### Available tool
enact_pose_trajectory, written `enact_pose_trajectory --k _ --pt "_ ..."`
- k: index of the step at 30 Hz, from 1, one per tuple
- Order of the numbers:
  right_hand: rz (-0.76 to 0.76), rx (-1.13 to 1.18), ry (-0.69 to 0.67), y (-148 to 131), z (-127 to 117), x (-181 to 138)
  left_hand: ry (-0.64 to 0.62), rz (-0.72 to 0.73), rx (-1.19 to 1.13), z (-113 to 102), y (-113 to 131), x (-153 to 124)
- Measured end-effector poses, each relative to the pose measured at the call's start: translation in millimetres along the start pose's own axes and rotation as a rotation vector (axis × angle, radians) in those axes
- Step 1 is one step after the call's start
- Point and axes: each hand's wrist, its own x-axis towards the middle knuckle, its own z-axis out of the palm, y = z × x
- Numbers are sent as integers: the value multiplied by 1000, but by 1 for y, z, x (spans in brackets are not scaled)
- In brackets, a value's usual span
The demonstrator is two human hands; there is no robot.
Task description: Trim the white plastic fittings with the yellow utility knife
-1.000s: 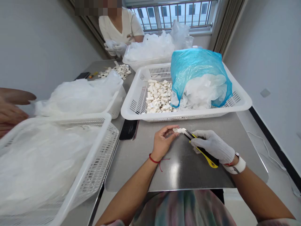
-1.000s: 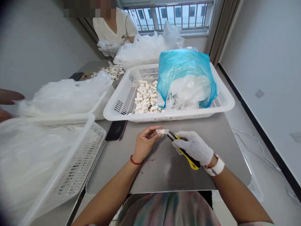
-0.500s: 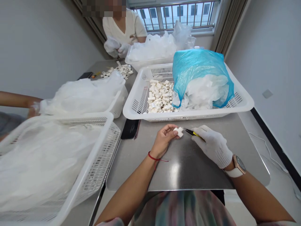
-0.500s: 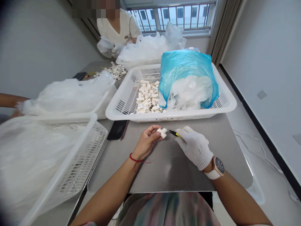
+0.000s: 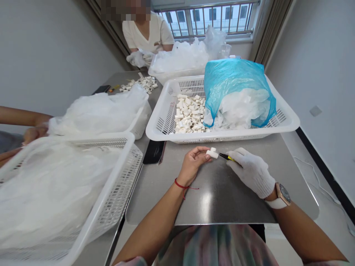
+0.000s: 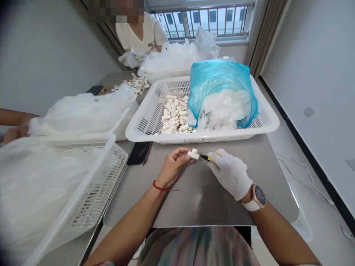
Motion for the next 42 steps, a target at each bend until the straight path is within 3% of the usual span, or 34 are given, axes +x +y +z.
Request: enact_pose_trajectory --k 15,42 --pt "-12 -16 1 3 -1 1 -4 18 112 -2 -1 1" --pt "-74 -28 -13 0 1 -1 51 18 92 -1 2 1"
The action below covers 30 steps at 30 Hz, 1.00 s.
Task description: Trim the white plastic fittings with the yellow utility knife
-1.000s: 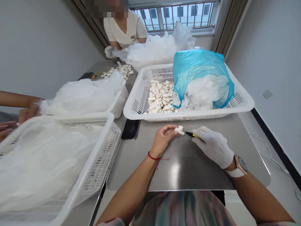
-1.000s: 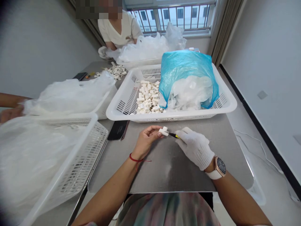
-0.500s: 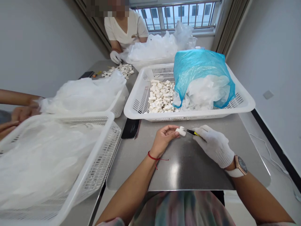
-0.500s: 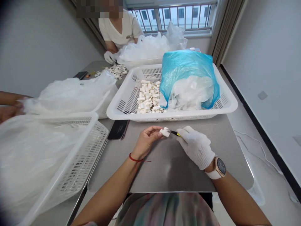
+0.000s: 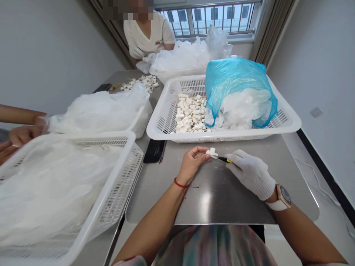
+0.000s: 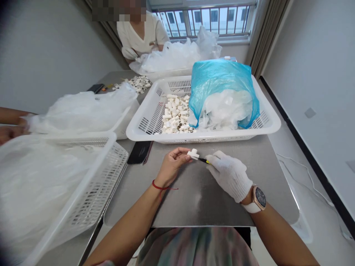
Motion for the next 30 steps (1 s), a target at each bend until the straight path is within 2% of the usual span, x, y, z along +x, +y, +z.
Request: enact_pose_trajectory --k 6,16,23,30 --pt "33 -39 23 0 1 0 -8 -2 -8 0 -1 0" --pt "10 -46 -36 -3 0 -1 19 1 -25 1 -2 2" --pt "42 -131 43 -2 0 0 -11 0 -23 1 -2 0" --pt "-18 -98 7 -2 3 -1 -3 5 -53 1 -3 1"
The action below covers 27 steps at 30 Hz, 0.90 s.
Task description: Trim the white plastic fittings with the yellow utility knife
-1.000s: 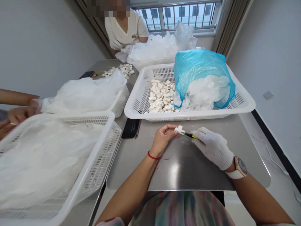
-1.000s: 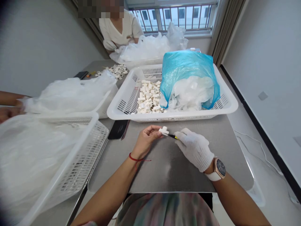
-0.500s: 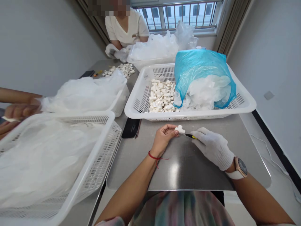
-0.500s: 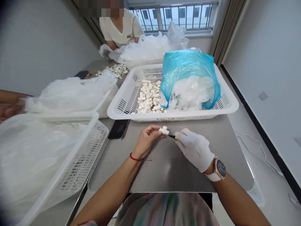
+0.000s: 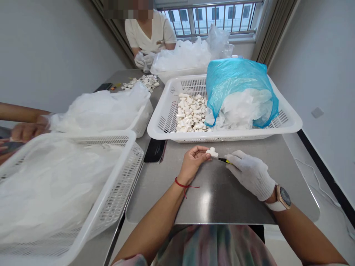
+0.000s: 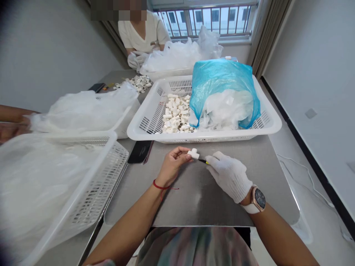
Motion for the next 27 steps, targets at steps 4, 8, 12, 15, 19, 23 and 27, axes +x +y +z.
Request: enact_pose_trajectory --k 4,8,12,15,19,23,27 --pt "9 -20 27 -1 1 0 -25 4 -4 0 1 0" --pt "35 -44 51 -1 0 0 -43 12 4 0 2 -1" --pt "57 -51 54 0 -1 1 -59 14 64 0 3 -2" --pt "51 -59 50 1 -1 1 -34 21 134 0 3 -2" --pt "25 -63 31 1 -1 1 5 22 168 1 3 -2" --pt "12 -78 28 0 -1 1 23 32 188 2 3 -1" --pt "-13 -56 16 -2 1 0 33 45 187 2 4 -1"
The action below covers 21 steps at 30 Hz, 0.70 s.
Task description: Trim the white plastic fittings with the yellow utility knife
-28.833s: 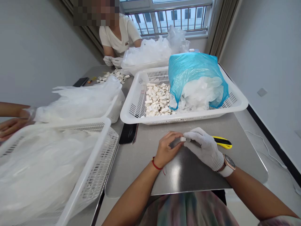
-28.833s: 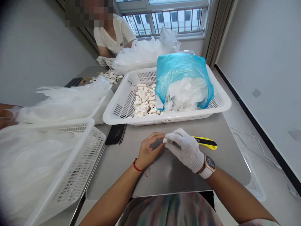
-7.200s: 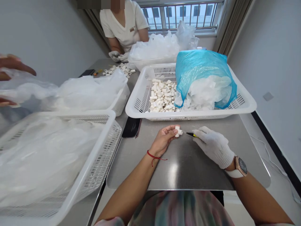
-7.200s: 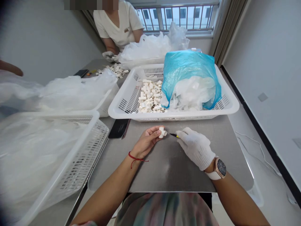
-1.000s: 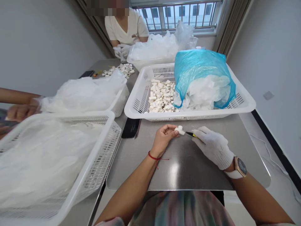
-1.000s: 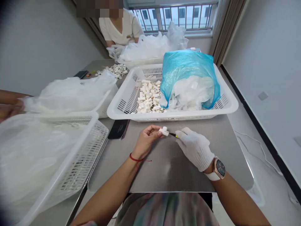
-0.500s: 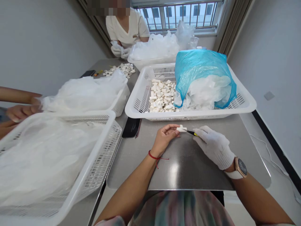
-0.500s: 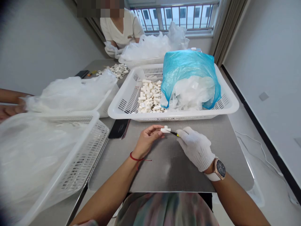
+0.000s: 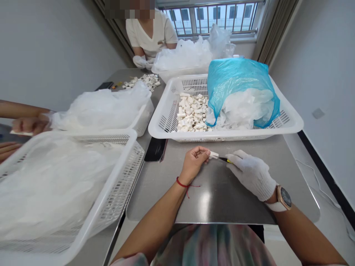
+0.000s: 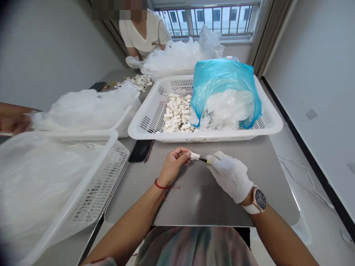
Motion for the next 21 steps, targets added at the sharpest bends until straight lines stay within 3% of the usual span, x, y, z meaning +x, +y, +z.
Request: enact_pose_trajectory --k 10,15,21 --pt "1 -30 40 0 1 -1 -2 5 44 1 2 0" --pt "-58 -36 -12 -4 3 -1 26 -35 -19 1 0 1" --pt "-41 -48 16 -3 5 -1 9 -91 -60 2 0 0"
